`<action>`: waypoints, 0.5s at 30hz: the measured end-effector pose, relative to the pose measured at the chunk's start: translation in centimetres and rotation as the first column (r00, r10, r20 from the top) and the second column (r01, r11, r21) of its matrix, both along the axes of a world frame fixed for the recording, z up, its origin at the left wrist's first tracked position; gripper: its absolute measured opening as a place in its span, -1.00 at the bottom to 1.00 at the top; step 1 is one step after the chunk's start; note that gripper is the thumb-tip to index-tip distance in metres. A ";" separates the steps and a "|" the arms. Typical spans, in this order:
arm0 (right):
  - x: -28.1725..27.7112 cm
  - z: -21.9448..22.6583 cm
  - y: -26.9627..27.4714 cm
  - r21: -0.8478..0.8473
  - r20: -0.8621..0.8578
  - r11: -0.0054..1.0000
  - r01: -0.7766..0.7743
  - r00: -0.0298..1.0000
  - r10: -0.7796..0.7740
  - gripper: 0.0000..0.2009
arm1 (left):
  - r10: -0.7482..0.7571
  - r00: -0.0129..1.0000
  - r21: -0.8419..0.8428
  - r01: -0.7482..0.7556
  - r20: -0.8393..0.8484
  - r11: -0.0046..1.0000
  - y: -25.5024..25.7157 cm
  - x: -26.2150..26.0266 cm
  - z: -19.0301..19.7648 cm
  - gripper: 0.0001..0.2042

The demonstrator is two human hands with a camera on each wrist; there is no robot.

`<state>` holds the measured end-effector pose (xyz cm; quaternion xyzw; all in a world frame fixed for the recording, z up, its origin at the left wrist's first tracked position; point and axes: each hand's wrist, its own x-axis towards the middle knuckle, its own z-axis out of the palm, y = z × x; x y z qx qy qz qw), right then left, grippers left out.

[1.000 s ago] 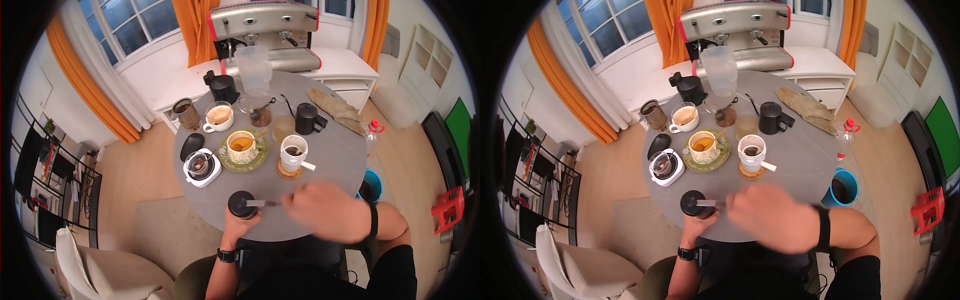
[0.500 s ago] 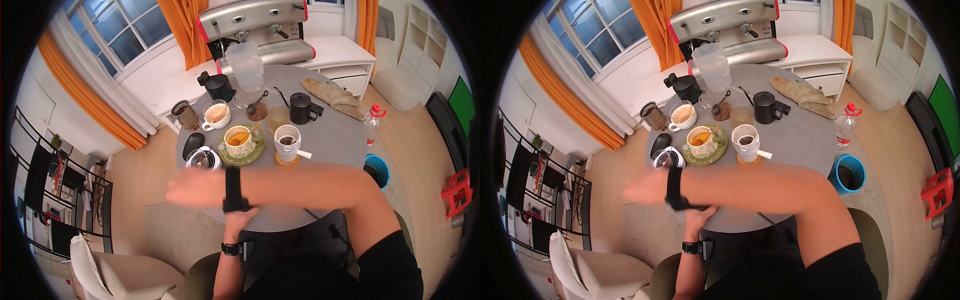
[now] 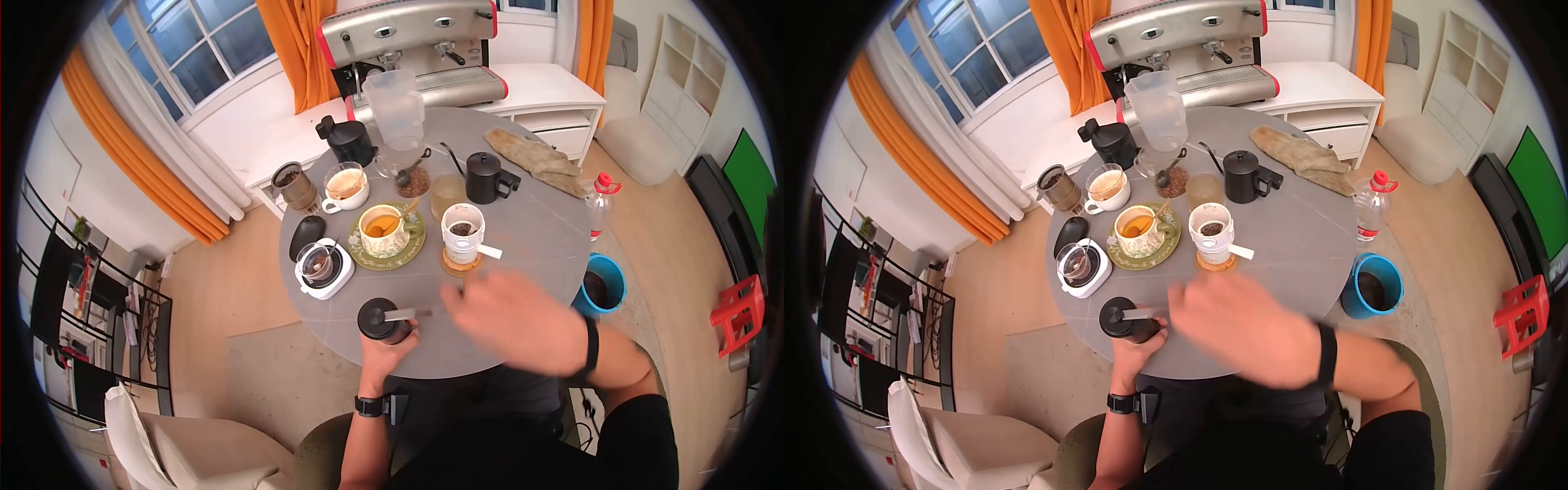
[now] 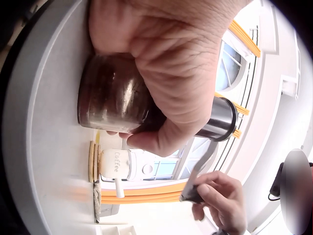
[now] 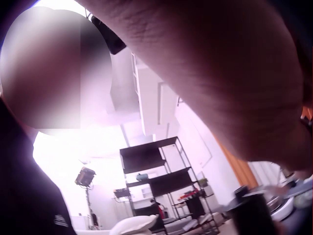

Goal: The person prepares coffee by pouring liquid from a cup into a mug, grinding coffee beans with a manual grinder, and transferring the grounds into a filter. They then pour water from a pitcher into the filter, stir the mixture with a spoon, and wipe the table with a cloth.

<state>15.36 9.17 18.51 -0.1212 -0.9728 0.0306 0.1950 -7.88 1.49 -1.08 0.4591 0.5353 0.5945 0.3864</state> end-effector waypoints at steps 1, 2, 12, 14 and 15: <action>0.6 -0.2 -2.0 -0.022 0.012 0.999 -0.044 0.999 0.044 -0.83 | -0.013 1.000 0.022 0.013 -0.010 1.000 0.0 -0.2 0.0 -0.68; 0.7 -0.6 -3.8 -0.068 0.099 0.992 -0.104 0.989 0.110 -0.85 | -0.024 0.999 0.044 0.025 -0.023 0.999 0.0 -0.2 0.1 -0.68; -13.1 -7.4 -10.6 -0.014 -0.308 0.973 -0.230 0.927 0.215 -0.83 | -0.008 0.996 0.032 0.011 -0.090 0.999 0.0 -0.4 0.6 -0.71; -14.1 -7.5 -10.6 -0.040 -0.270 0.974 -0.222 0.941 0.203 -0.79 | -0.055 0.993 0.036 0.059 -0.100 0.998 0.1 -1.3 0.2 -0.70; -13.9 -7.4 -10.6 -0.020 -0.283 0.979 -0.201 0.941 0.187 -0.76 | -0.085 0.992 0.041 0.089 -0.095 0.995 0.3 -1.6 0.2 -0.70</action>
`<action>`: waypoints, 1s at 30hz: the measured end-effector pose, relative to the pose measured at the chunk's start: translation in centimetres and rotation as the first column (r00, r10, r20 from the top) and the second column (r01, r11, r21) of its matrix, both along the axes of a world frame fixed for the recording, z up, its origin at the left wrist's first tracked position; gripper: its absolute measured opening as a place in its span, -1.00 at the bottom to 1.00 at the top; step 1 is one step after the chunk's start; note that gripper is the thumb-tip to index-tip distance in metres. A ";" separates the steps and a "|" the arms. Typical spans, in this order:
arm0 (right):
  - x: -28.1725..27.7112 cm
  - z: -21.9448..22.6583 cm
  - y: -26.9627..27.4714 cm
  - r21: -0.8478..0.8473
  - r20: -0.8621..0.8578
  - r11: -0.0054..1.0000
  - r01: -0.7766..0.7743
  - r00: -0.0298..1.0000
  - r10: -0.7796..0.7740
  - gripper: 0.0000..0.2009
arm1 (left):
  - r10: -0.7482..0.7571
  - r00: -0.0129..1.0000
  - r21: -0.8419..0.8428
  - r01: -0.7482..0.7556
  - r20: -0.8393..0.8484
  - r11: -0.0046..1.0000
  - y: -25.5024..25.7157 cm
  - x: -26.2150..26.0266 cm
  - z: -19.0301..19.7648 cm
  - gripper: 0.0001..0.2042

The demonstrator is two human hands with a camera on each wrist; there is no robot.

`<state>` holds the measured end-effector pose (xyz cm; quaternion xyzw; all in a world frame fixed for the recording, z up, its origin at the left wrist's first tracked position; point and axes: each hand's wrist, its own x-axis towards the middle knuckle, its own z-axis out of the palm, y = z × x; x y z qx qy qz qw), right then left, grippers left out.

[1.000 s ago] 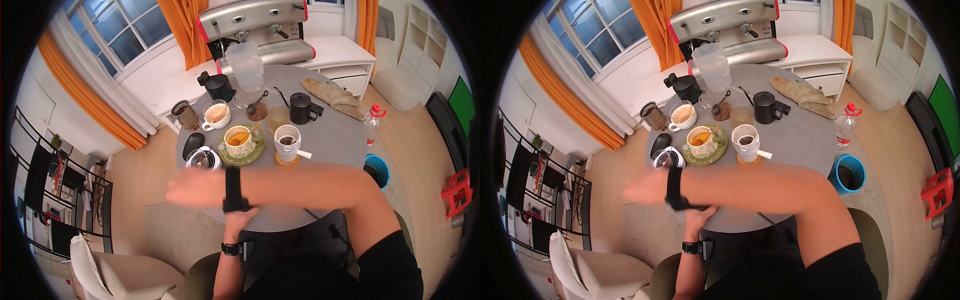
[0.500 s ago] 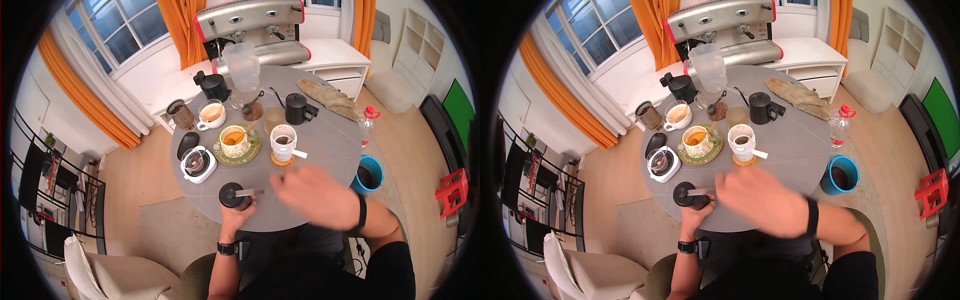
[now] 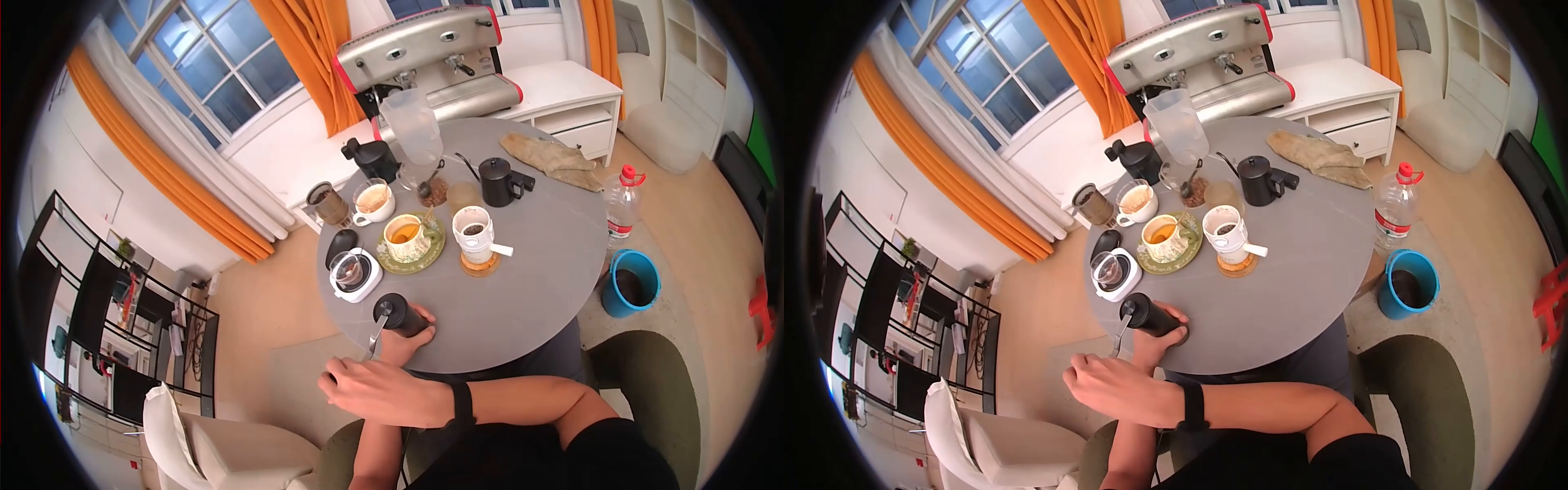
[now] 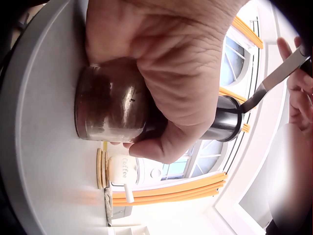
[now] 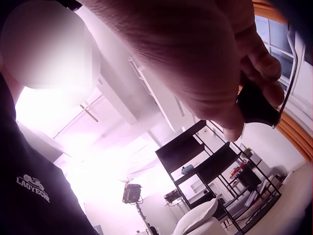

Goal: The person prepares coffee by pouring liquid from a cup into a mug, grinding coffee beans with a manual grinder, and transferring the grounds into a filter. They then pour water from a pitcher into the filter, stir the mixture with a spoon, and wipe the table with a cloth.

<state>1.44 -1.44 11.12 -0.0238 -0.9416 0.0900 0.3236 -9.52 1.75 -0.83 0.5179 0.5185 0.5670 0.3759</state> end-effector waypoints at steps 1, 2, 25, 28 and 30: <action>0.6 0.4 0.0 0.015 -0.016 1.000 0.023 1.000 -0.023 -0.73 | -0.032 0.999 0.004 0.032 0.008 0.999 0.1 -0.2 0.0 -0.70; 1.4 0.7 0.0 0.029 -0.032 0.998 0.048 0.998 -0.047 -0.69 | -0.062 0.998 -0.013 0.062 -0.018 0.998 0.4 -0.7 -0.2 -0.68; 21.4 -9.9 13.6 -0.506 -0.107 0.579 0.640 0.619 -0.778 -0.75 | -0.174 0.982 -0.041 0.171 -0.073 0.984 1.6 -10.0 1.5 -0.61; 21.5 -10.8 13.8 -0.518 -0.095 0.574 0.634 0.624 -0.775 -0.75 | -0.064 0.997 -0.066 0.060 -0.047 0.996 0.9 -9.0 2.2 -0.47; 21.4 -10.8 13.7 -0.501 -0.069 0.569 0.652 0.626 -0.777 -0.76 | 0.015 0.987 -0.098 -0.032 -0.162 0.995 0.6 -8.8 2.4 -0.45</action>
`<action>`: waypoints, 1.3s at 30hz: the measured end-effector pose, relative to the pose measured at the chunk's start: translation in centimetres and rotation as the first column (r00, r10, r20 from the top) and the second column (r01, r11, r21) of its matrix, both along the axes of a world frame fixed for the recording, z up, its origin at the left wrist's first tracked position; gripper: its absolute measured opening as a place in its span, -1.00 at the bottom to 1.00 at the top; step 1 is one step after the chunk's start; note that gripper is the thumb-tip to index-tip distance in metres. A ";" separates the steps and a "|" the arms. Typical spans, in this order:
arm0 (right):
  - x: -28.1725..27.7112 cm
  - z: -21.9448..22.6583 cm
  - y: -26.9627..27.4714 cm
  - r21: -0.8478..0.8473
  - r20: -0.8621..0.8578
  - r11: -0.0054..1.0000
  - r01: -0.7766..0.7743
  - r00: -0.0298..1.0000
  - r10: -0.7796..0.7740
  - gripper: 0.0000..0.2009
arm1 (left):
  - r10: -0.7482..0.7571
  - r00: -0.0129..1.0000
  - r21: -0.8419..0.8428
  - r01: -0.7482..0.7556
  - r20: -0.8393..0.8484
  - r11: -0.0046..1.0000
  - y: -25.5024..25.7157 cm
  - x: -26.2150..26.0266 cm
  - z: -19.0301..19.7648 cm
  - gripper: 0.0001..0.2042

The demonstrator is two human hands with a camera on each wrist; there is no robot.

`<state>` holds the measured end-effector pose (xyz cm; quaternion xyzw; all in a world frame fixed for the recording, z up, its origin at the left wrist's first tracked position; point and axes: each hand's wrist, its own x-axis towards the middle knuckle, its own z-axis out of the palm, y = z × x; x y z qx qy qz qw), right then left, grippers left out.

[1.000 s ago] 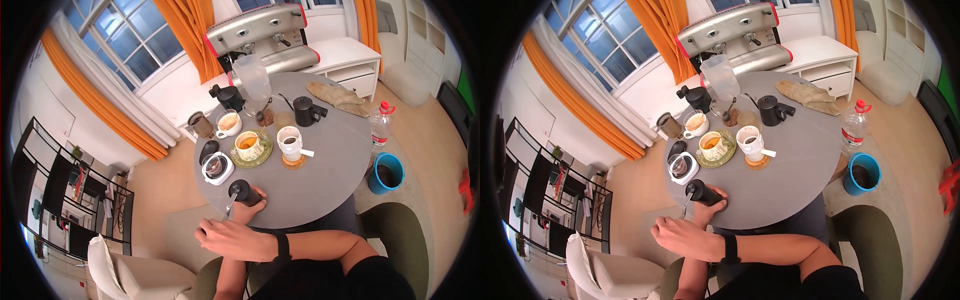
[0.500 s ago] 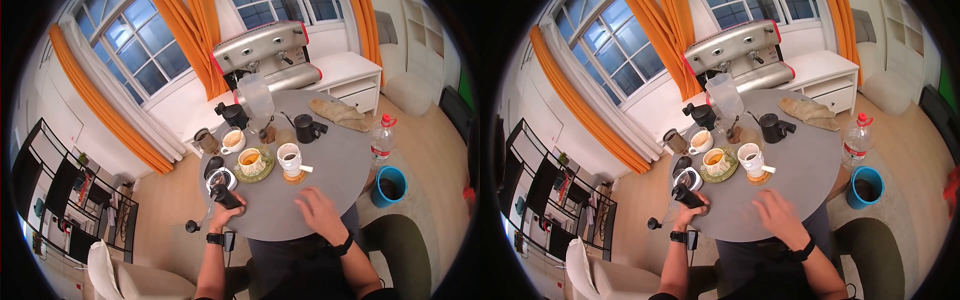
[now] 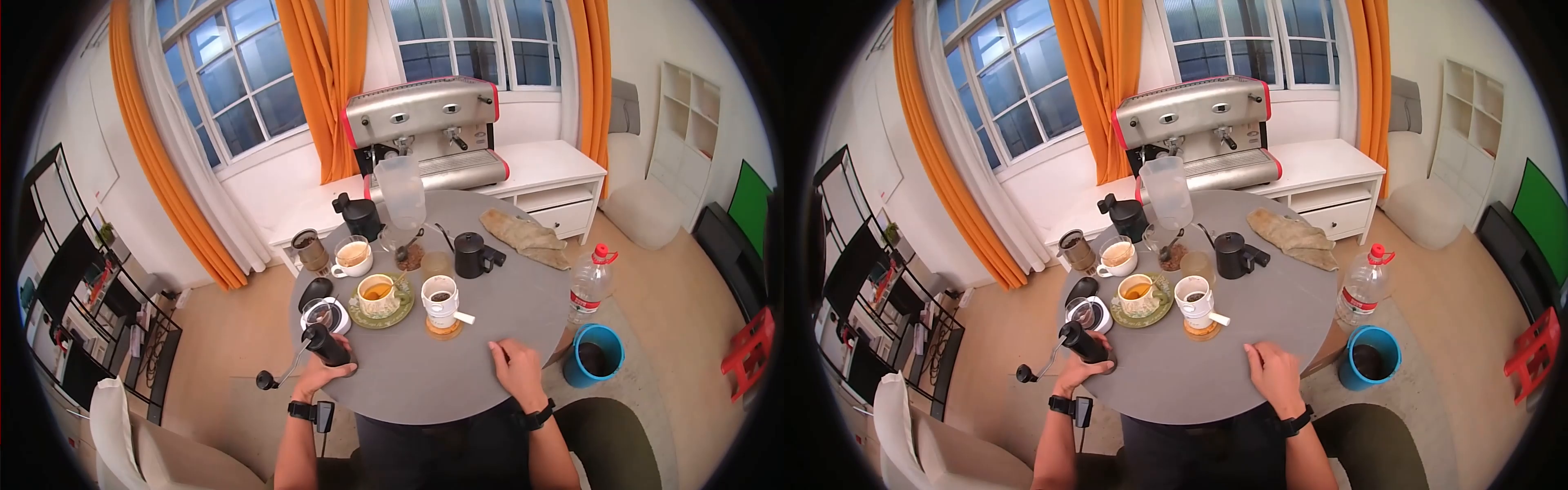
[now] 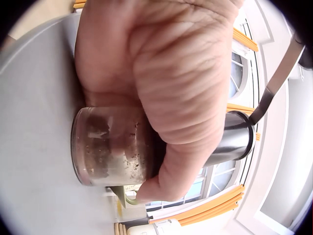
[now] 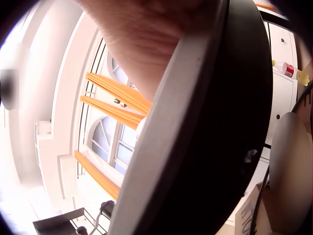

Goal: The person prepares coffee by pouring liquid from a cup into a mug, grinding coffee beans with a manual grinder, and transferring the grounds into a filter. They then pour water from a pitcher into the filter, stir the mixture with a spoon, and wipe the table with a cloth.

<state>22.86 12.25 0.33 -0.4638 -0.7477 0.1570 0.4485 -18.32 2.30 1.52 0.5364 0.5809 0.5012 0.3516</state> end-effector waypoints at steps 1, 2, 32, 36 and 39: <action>-0.1 0.0 0.0 0.015 0.015 1.000 0.001 1.000 -0.002 -0.76 | 0.041 0.997 -0.016 -0.042 -0.058 0.999 -0.2 0.2 0.1 -0.43; -0.2 -0.1 0.1 0.029 0.029 1.000 0.002 1.000 -0.003 -0.77 | 0.070 0.996 -0.011 -0.071 -0.058 0.997 -0.4 0.6 0.2 -0.41; -0.5 -0.2 -0.1 -0.099 0.072 0.995 0.028 0.997 -0.021 -0.83 | 0.725 0.643 0.286 -0.666 -0.248 0.689 -1.7 7.9 -2.9 -0.13; -0.5 -0.3 0.0 -0.096 0.061 0.995 0.030 0.998 -0.025 -0.84 | 0.727 0.651 0.291 -0.667 -0.220 0.686 -1.5 7.8 -3.1 -0.17; -0.5 -0.5 0.0 -0.083 0.073 0.996 0.038 0.997 -0.032 -0.84 | 0.725 0.646 0.294 -0.664 -0.237 0.688 -1.6 7.8 -3.2 -0.17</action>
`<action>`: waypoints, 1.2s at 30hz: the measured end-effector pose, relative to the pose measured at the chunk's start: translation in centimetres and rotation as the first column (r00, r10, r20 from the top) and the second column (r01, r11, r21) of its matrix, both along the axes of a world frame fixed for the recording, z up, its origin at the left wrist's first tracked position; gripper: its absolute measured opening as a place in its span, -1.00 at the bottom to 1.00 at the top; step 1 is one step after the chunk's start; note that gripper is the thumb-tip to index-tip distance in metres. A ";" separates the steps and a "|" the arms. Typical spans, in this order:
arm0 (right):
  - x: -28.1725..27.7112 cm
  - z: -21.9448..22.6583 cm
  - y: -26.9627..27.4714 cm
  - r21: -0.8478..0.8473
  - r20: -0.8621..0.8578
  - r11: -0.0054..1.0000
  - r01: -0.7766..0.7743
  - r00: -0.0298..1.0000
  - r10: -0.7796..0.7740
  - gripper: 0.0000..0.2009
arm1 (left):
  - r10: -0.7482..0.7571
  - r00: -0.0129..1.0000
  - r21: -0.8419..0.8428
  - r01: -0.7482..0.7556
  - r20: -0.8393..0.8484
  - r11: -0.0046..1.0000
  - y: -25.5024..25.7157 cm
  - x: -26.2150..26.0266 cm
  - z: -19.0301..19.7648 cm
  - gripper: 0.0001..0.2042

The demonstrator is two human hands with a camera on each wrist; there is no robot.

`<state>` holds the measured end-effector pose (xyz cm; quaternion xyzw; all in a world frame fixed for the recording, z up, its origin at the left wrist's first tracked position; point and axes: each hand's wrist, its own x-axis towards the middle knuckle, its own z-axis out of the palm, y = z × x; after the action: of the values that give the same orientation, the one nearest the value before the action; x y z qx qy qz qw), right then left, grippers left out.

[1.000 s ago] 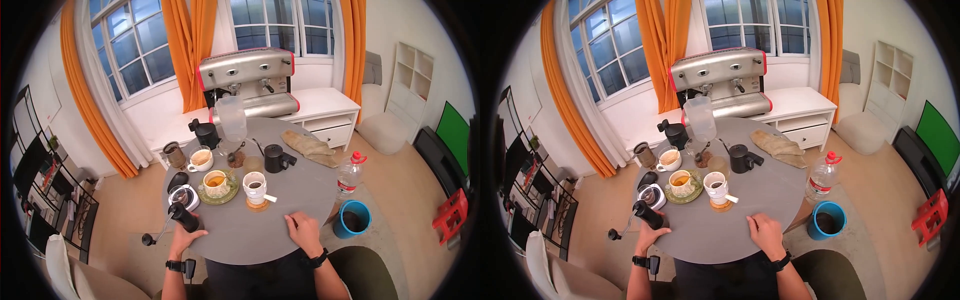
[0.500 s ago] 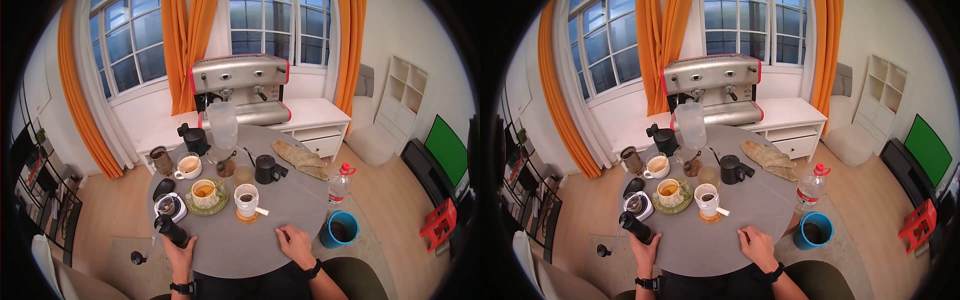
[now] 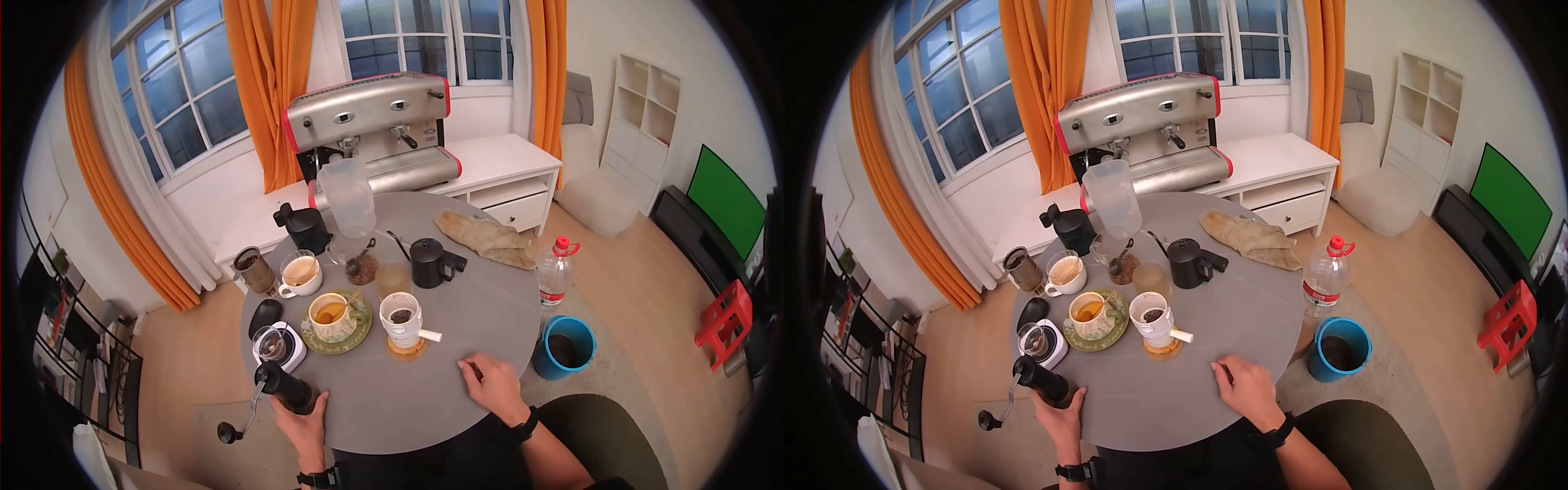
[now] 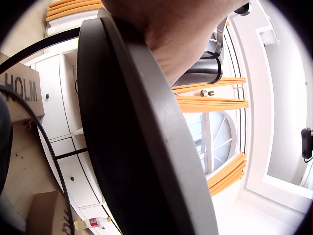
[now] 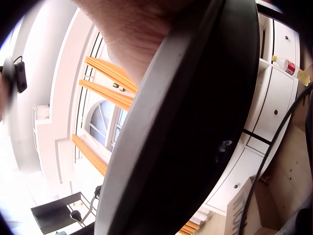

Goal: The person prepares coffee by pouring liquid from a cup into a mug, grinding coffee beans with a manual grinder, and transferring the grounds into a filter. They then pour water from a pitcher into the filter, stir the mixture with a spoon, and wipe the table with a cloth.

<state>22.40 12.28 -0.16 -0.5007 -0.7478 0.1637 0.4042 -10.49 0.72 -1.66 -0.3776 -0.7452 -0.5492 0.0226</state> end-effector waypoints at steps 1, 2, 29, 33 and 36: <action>0.0 0.0 0.0 0.008 0.006 1.000 0.003 1.000 -0.003 -0.84 | 0.004 1.000 -0.008 -0.004 -0.008 1.000 0.0 0.0 0.1 -0.17; 0.0 0.2 0.0 0.004 0.010 1.000 0.002 1.000 -0.002 -0.84 | 0.009 1.000 -0.017 -0.009 -0.015 1.000 -0.1 0.1 0.1 -0.17; 0.5 -0.2 0.4 0.069 0.204 0.997 -0.027 0.979 0.012 -0.69 | -0.437 0.857 -0.214 0.389 -0.273 0.896 -1.1 7.0 1.4 -0.63; 0.2 0.0 0.3 0.106 0.123 0.993 -0.050 0.992 0.037 -0.63 | -0.411 0.876 -0.206 0.366 -0.253 0.908 -1.0 7.1 1.4 -0.58; 0.1 0.2 0.2 0.078 0.101 0.996 -0.045 0.994 0.037 -0.61 | -0.394 0.888 -0.201 0.352 -0.238 0.914 -1.1 7.1 1.1 -0.57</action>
<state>22.48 12.46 0.08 -0.4760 -0.7831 0.1169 0.3827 -3.40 -0.37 -0.55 -0.5866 -0.6879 -0.4274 -0.0100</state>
